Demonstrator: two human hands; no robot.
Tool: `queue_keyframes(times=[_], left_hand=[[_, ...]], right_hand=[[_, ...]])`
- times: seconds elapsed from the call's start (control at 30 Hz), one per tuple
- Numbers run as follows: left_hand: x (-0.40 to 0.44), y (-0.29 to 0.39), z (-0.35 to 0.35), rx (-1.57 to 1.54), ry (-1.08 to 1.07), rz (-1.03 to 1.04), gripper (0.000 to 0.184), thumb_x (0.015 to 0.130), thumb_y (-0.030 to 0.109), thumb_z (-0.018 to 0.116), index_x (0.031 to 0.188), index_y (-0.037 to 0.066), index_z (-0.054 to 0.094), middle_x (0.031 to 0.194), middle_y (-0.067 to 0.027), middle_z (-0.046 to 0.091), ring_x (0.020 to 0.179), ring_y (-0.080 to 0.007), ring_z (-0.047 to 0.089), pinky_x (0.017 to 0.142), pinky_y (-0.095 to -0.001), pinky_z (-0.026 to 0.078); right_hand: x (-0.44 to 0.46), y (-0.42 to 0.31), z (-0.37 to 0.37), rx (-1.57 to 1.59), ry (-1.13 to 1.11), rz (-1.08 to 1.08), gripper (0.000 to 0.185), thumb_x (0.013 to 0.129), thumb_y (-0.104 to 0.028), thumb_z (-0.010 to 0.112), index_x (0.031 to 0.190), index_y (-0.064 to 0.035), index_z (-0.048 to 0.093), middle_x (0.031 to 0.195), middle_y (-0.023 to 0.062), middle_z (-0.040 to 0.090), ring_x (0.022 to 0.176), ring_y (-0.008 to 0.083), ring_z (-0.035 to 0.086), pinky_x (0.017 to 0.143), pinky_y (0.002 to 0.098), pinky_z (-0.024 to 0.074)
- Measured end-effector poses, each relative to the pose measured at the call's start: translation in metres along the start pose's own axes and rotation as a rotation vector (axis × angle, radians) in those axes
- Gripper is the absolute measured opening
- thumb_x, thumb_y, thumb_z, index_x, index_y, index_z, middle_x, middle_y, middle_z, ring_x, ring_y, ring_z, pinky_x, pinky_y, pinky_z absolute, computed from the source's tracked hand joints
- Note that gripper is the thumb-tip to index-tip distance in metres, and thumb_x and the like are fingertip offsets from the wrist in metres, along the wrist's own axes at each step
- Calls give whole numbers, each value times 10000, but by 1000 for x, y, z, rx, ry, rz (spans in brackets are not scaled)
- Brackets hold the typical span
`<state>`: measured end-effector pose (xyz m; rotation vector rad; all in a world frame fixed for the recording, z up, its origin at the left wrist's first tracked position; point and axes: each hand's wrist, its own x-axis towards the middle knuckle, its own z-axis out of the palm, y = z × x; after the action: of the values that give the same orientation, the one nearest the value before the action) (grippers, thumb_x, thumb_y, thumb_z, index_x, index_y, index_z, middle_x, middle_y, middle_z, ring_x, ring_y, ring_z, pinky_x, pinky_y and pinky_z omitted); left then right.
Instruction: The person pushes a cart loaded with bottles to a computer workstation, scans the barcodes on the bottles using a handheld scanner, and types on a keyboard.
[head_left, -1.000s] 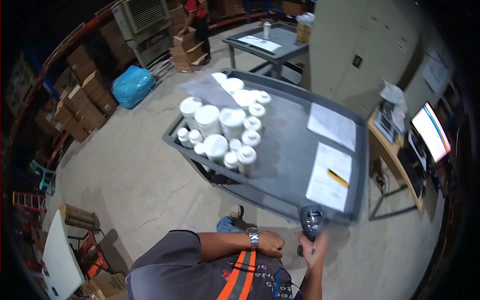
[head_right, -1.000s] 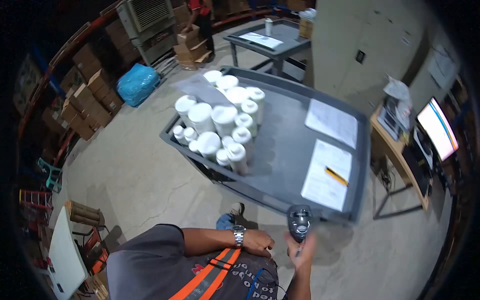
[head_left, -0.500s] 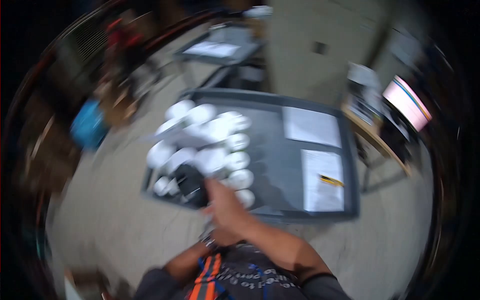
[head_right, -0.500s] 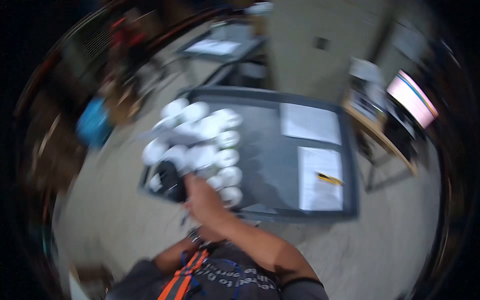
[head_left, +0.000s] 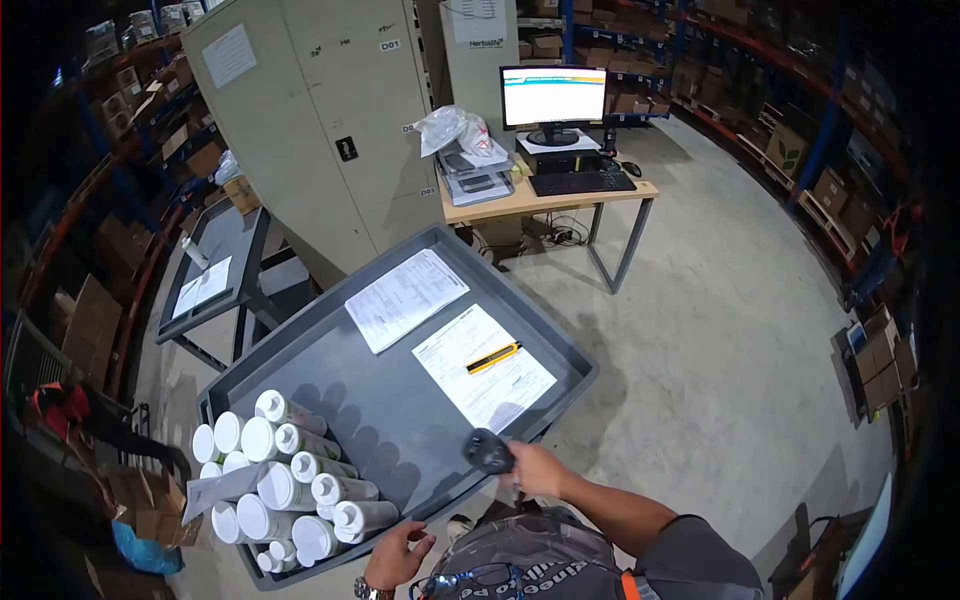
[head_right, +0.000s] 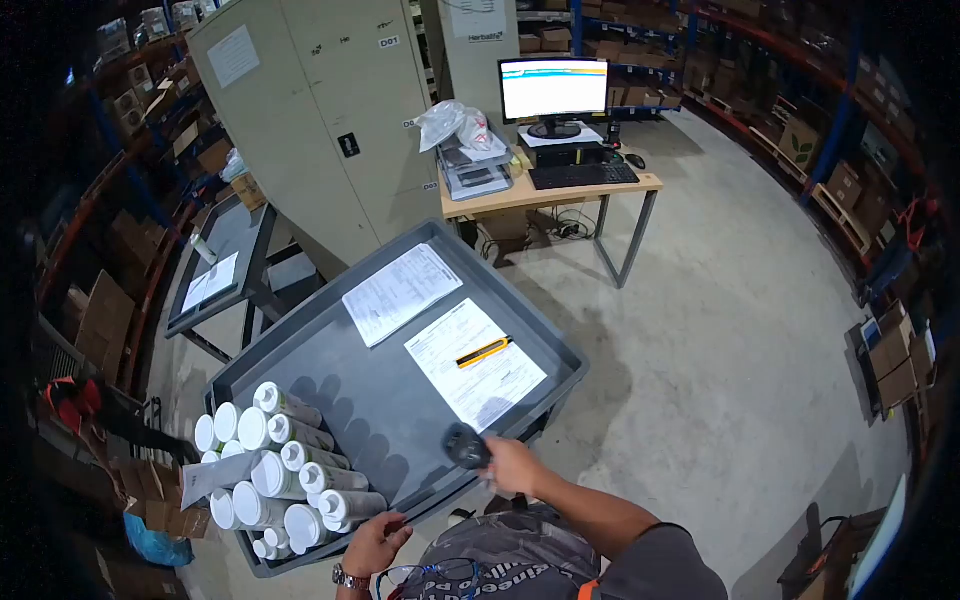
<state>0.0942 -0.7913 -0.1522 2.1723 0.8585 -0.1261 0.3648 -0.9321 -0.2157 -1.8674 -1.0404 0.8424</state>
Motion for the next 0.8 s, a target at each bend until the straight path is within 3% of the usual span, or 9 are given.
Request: queue_keyframes(times=[0.07,0.23,0.3,0.37,0.47,0.57,0.63,0.7,0.8], left_hand=[[15,17,9,10,1,30,369,862,306,682,1080,12,633,926,-134,708,807,-295,678,699,-363,524],[33,45,41,25,-50,55,358,864,293,684,1071,6,633,915,-151,698,840,-308,673,733,-374,524],[36,59,48,37,-65,49,366,863,297,686,1081,7,631,916,-150,698,842,-304,674,733,-371,524],[36,68,54,45,-74,41,376,862,301,688,1090,8,630,916,-149,697,844,-301,675,734,-368,523],[33,70,58,-15,-39,62,391,860,305,692,1109,11,627,922,-145,699,845,-292,678,731,-366,524],[28,70,59,-17,-33,-2,389,860,293,692,1118,9,625,931,-144,699,840,-282,682,728,-358,525],[28,59,56,-25,-61,-43,396,871,298,687,1138,11,628,957,-130,710,857,-241,689,750,-330,532],[28,51,51,-75,-56,-54,396,873,298,686,1132,4,627,956,-130,710,857,-240,689,754,-326,531],[34,43,39,-58,-26,-16,395,872,288,686,1130,-6,624,956,-138,707,860,-248,689,758,-332,531]], right_hand=[[-18,58,-5,-35,49,66,353,694,-181,759,984,-45,610,719,154,629,701,343,640,650,414,498],[-55,104,-23,56,134,92,347,701,-216,751,972,-43,620,751,155,646,707,348,636,676,396,504],[-54,106,-26,68,73,193,358,703,-214,751,989,-40,622,802,167,661,748,347,647,697,396,503],[-45,94,-36,76,38,164,368,707,-190,746,1021,-43,623,825,168,665,767,334,649,714,392,500],[-25,85,-42,143,10,-64,416,709,-168,731,1075,-18,604,874,206,658,821,373,647,738,400,497],[-1,77,-46,70,-67,-59,434,705,-171,736,1078,1,594,894,220,655,851,395,643,743,409,497],[9,68,-44,75,-18,-131,433,705,-161,736,1076,6,590,893,221,655,858,399,642,738,406,496],[20,61,-39,88,24,-191,313,737,-128,681,994,18,581,786,232,618,765,429,612,675,446,480],[27,38,-31,92,18,-186,303,736,-124,675,984,23,583,785,238,614,765,434,610,670,448,478]])
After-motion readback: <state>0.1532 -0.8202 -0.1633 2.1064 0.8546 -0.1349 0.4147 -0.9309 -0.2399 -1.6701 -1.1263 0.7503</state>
